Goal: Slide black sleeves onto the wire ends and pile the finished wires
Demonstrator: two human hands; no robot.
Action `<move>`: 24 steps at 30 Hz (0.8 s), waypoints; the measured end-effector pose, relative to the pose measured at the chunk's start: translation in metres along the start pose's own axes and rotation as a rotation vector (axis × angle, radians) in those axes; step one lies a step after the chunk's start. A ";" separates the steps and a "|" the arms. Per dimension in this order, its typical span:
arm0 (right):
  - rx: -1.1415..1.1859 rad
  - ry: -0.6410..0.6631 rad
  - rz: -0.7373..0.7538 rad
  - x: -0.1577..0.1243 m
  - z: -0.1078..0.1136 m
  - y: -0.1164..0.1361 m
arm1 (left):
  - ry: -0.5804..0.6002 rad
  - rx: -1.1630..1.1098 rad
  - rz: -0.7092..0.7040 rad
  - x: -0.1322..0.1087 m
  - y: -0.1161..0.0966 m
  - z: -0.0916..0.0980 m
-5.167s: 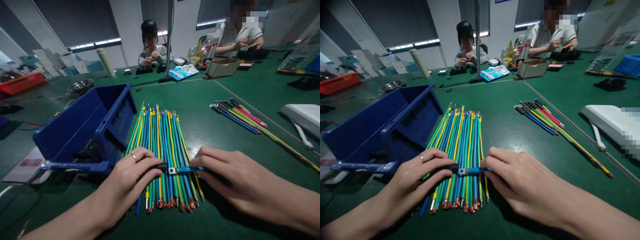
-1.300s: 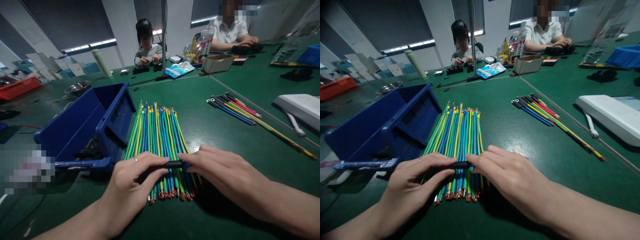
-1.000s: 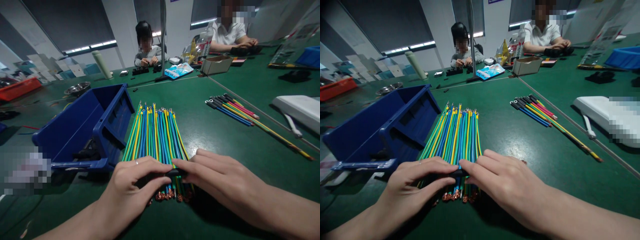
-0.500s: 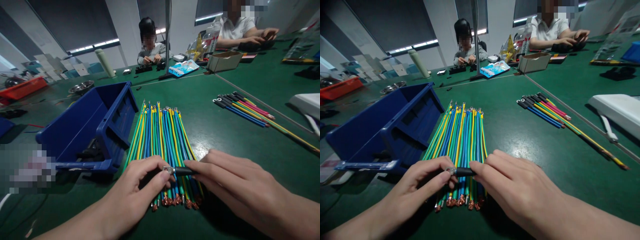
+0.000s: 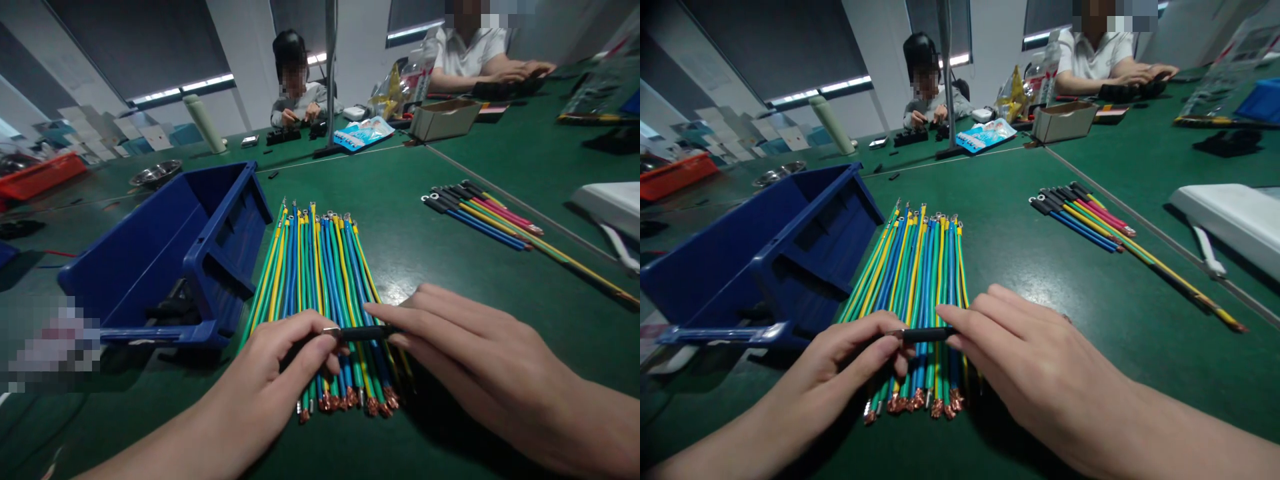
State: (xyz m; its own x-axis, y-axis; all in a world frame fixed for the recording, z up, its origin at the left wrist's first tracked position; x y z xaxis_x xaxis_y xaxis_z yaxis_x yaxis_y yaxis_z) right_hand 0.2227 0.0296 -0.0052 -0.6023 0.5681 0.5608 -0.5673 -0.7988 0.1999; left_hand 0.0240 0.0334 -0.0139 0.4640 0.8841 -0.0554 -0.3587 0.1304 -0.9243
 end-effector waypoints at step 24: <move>0.062 0.019 -0.020 0.003 0.000 0.000 | 0.028 0.258 -0.149 -0.001 -0.009 -0.002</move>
State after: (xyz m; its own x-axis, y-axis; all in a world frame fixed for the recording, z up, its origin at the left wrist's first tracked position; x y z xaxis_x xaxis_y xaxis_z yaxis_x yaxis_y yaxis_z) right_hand 0.2211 0.0313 -0.0033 -0.6022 0.5873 0.5408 -0.5440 -0.7976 0.2604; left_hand 0.0283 0.0308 -0.0058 0.5483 0.8341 0.0601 -0.4768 0.3709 -0.7969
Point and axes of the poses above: each hand's wrist, its own x-axis towards the middle knuckle, its own z-axis out of the back of the hand, y = z × x, the point moved 4 cm from there along x, towards the middle knuckle, and after that the axes turned 3 degrees about -x, right-handed, at the moved point
